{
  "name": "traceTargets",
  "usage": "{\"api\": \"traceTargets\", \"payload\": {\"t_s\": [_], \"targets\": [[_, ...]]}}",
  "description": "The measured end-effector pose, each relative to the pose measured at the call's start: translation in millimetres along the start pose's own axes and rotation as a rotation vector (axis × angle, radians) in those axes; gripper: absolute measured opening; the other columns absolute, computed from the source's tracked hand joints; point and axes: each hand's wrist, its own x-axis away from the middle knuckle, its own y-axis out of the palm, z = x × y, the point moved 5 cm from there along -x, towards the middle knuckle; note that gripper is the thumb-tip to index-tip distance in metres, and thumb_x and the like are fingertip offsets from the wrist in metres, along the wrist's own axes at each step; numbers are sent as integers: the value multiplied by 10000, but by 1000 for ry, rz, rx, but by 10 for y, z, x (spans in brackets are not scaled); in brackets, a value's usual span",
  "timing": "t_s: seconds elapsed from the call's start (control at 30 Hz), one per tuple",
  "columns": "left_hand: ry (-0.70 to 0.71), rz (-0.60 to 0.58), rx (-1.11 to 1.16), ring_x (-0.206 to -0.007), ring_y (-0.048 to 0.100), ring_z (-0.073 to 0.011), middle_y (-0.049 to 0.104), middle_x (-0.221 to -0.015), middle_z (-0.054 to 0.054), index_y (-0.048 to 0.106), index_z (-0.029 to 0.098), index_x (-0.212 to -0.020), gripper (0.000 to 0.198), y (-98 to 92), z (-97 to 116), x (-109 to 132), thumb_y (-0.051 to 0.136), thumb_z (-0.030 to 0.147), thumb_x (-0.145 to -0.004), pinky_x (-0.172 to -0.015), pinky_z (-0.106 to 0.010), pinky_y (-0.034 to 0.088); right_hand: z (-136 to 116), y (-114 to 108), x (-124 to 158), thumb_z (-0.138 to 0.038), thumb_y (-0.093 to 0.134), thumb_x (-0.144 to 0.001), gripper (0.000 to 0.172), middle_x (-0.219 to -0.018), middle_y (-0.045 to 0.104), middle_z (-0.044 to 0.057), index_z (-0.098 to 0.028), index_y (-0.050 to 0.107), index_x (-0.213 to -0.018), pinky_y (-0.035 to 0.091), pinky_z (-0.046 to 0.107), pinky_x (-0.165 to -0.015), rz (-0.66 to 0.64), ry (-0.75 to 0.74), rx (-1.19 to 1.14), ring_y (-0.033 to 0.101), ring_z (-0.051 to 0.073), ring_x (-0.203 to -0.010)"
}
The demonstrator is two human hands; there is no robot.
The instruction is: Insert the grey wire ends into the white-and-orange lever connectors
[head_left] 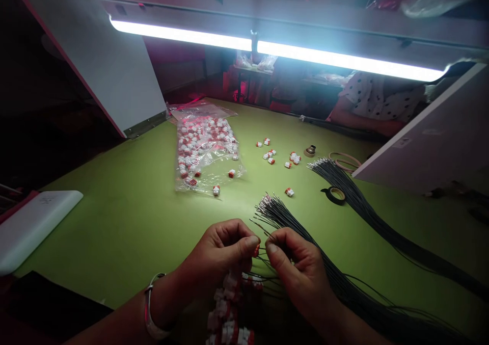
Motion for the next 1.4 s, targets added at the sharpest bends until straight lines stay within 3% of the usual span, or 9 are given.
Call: {"api": "traceTargets", "payload": {"t_s": [0.1,0.2,0.37,0.53,0.73,0.83,0.9,1.13,1.4], "targets": [[24,-116,-224,-573,558,-124,633,-664,-13,659,157,-760,267,-4,157,51,713,412,-817,-553,-237,444,30,-79,-19,-333,577,-944,175,-728,532,-13,-190,635,-860,376,257,-616,97,22,-44,471,146,-687],[118,-128,-579,-684,596,-169,682,-782,-48,730,164,-806,256,-123,380,25,706,419,-799,-613,-265,450,74,-42,-39,-375,589,-942,209,-650,455,-38,-187,643,-872,336,251,-562,35,97,-161,397,127,-608],[223,518,-1288,-730,605,-223,703,-832,-67,731,181,-860,292,-692,707,-287,602,443,-854,-632,-314,410,122,48,-50,-408,647,-892,243,-595,355,-67,-166,656,-869,205,242,-470,-52,236,-259,248,97,-528],[281,572,-1370,-860,607,-312,675,-863,-143,691,142,-711,209,-875,665,-572,629,319,-802,-724,-387,421,75,-13,-76,-370,709,-821,230,-646,404,-59,-177,586,-791,249,228,-497,44,227,-303,258,99,-565],[363,363,-1109,-778,626,-180,700,-862,-35,687,185,-959,191,-475,578,-281,570,316,-885,-732,-298,477,130,1,-73,-326,674,-823,209,-578,341,-82,-179,552,-737,216,230,-485,23,322,-369,211,97,-545],[134,138,-459,-644,589,-140,652,-735,-5,715,167,-990,289,-217,376,-114,684,398,-819,-623,-263,483,124,-13,-61,-315,665,-818,218,-568,340,-81,-179,539,-705,210,233,-487,36,316,-356,212,97,-545],[-30,65,-197,-580,565,-121,624,-676,7,734,160,-1029,354,-75,218,-38,741,410,-778,-565,-245,467,94,-16,-55,-320,668,-814,222,-580,368,-72,-176,545,-699,228,234,-500,25,289,-330,238,99,-555],[-208,76,257,-565,603,-108,667,-686,-9,733,181,-1053,384,19,-114,23,837,344,-722,-541,-218,502,24,29,-31,-355,630,-825,255,-580,382,-63,-180,529,-669,254,247,-510,-37,260,-229,264,108,-561],[-232,57,414,-588,649,-112,703,-661,-34,718,164,-873,244,43,-123,48,867,247,-699,-562,-193,521,43,38,8,-348,612,-835,266,-572,351,-72,-192,490,-656,237,247,-502,-20,306,-227,241,105,-555]]}}
